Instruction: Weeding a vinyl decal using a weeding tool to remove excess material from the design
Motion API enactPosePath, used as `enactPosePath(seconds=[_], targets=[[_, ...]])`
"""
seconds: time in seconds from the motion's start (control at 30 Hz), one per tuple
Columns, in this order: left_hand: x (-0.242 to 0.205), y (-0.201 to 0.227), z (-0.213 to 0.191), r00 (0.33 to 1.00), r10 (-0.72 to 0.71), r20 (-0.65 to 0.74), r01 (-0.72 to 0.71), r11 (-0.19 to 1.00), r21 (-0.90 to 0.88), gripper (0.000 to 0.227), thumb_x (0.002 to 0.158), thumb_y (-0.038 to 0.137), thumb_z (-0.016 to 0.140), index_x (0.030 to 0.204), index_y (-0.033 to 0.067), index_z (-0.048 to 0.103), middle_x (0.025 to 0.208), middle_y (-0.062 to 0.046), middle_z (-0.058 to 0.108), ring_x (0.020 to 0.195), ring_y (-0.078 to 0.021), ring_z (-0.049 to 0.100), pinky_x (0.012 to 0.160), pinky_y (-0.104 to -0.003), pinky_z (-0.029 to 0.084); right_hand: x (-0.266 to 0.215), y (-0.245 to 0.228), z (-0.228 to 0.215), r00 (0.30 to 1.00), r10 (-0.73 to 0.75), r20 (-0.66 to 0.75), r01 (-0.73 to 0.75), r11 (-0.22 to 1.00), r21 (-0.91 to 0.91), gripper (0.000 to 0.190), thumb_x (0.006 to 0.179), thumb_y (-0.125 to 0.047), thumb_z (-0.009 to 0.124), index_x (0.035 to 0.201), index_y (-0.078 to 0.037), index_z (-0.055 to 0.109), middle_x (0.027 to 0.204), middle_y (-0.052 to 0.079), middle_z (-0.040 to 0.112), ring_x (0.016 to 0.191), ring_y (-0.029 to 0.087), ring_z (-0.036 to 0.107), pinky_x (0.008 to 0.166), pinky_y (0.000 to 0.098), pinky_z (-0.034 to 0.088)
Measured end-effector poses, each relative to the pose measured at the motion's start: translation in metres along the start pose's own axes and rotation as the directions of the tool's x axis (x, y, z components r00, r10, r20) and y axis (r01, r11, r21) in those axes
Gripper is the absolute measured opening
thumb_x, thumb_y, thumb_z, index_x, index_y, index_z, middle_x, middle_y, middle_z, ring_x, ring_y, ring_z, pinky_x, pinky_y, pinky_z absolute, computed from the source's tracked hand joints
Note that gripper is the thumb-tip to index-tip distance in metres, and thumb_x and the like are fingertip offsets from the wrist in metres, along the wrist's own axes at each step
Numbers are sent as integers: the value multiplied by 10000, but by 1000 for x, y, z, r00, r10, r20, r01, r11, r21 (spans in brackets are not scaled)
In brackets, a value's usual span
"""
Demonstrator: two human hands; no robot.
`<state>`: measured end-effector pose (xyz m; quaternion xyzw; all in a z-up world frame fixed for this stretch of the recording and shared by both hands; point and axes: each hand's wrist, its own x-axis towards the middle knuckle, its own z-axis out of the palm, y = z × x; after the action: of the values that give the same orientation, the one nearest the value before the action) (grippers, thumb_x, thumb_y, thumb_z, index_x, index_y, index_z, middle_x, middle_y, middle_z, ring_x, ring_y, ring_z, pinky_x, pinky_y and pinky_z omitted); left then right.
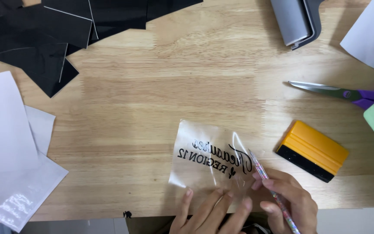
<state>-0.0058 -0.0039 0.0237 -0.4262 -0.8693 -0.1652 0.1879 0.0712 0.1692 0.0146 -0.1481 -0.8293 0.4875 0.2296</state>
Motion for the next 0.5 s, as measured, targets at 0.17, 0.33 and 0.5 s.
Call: enactPosePath(seconds=[0.17,0.33,0.5], targets=[[4,-4,-17,985,-81,150,127,936,-329,416,1145,451,286,1284,199,586,1079,69,788,1045,-114,791,1060,-479,443,10,-13,-6,978,-156,139,181,965,-190,255,971,-232,554,1113,-30,618,1125,236,702,1039,289,778,895,293,627],[10,2,-26,971,-93,218,157,943,-294,397,1115,494,342,1182,234,634,1075,86,772,1043,-87,769,1071,-539,369,8,-10,0,945,-326,7,321,925,-204,231,826,-76,791,989,-34,633,971,179,661,878,313,700,892,446,639],[16,1,-27,967,-124,221,186,941,-285,369,1090,482,399,1120,240,677,1066,110,769,1010,-59,771,1105,-590,271,-1,-5,-11,939,-334,80,343,927,-151,160,853,-80,725,987,-60,640,992,210,701,945,311,777,1070,587,585]])
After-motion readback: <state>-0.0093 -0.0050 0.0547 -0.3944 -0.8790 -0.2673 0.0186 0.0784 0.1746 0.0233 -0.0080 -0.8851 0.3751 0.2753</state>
